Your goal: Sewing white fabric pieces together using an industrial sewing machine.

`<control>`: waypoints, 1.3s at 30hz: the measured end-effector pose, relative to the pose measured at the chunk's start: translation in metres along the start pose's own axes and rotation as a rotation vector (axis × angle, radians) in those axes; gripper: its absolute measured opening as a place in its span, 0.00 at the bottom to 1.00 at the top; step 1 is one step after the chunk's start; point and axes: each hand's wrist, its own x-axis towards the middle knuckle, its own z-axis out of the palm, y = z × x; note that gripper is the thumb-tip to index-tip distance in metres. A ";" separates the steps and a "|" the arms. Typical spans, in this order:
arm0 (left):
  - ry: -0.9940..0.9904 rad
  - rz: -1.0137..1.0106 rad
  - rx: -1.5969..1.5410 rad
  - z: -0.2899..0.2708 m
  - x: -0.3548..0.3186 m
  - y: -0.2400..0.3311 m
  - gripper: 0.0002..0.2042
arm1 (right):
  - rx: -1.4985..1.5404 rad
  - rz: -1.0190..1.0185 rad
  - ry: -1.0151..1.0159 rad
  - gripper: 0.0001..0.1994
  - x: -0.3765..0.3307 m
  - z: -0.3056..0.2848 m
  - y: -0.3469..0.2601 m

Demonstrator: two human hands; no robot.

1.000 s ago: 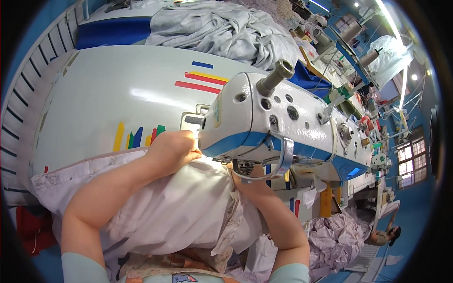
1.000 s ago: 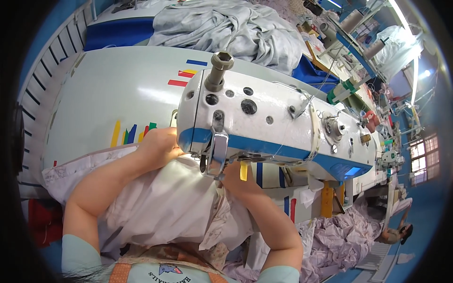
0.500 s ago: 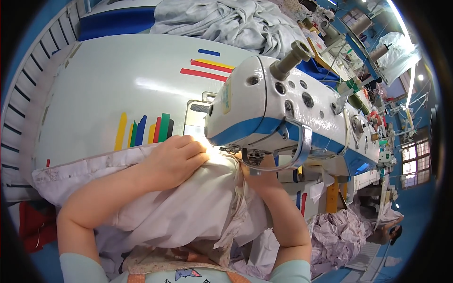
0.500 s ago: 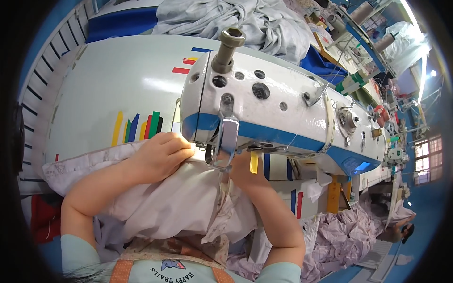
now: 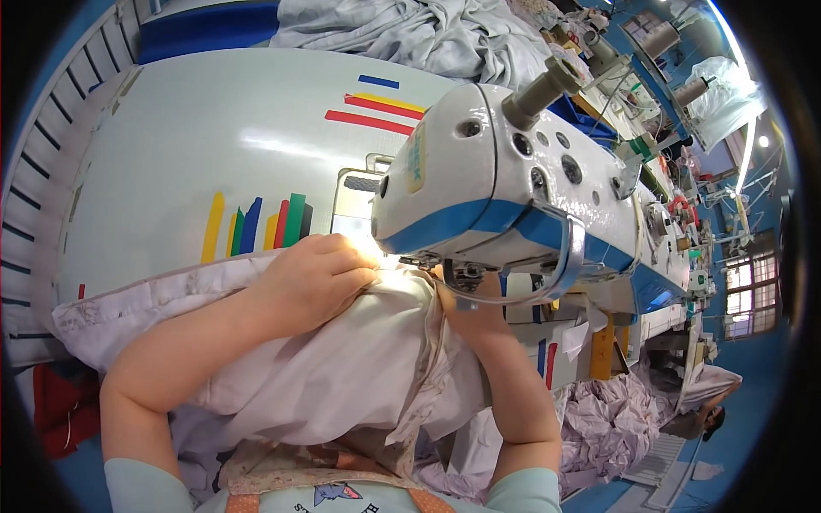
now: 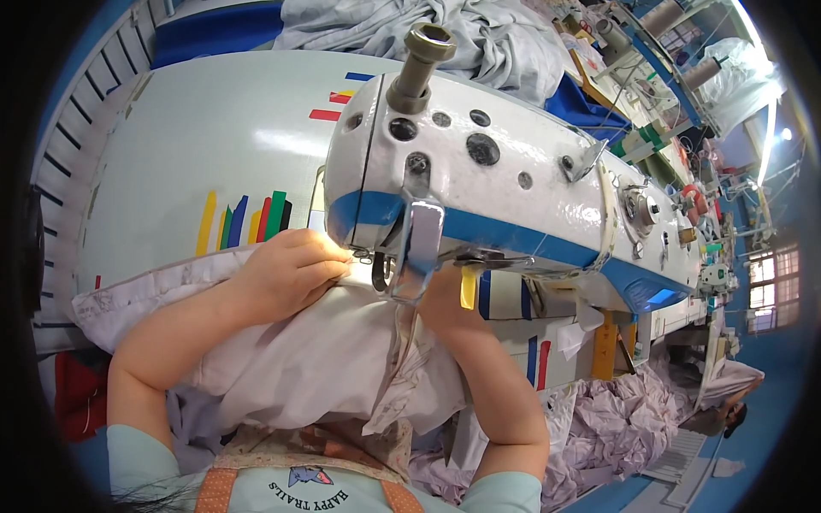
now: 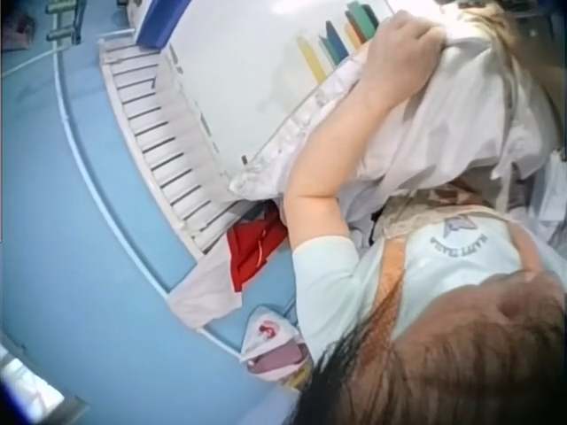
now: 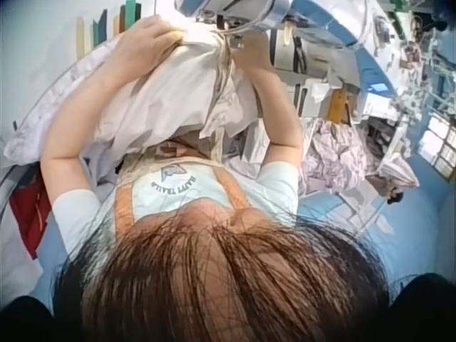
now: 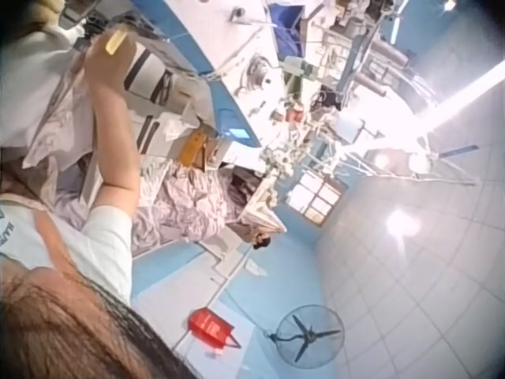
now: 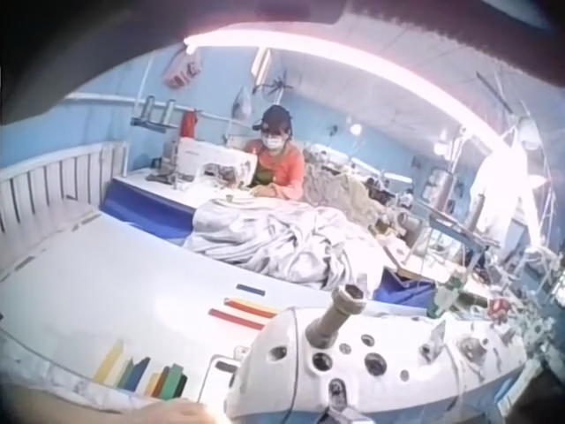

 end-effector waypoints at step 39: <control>-0.451 -0.399 -0.461 -0.003 -0.162 0.208 0.05 | 0.401 0.333 0.084 0.16 -0.252 0.005 -0.112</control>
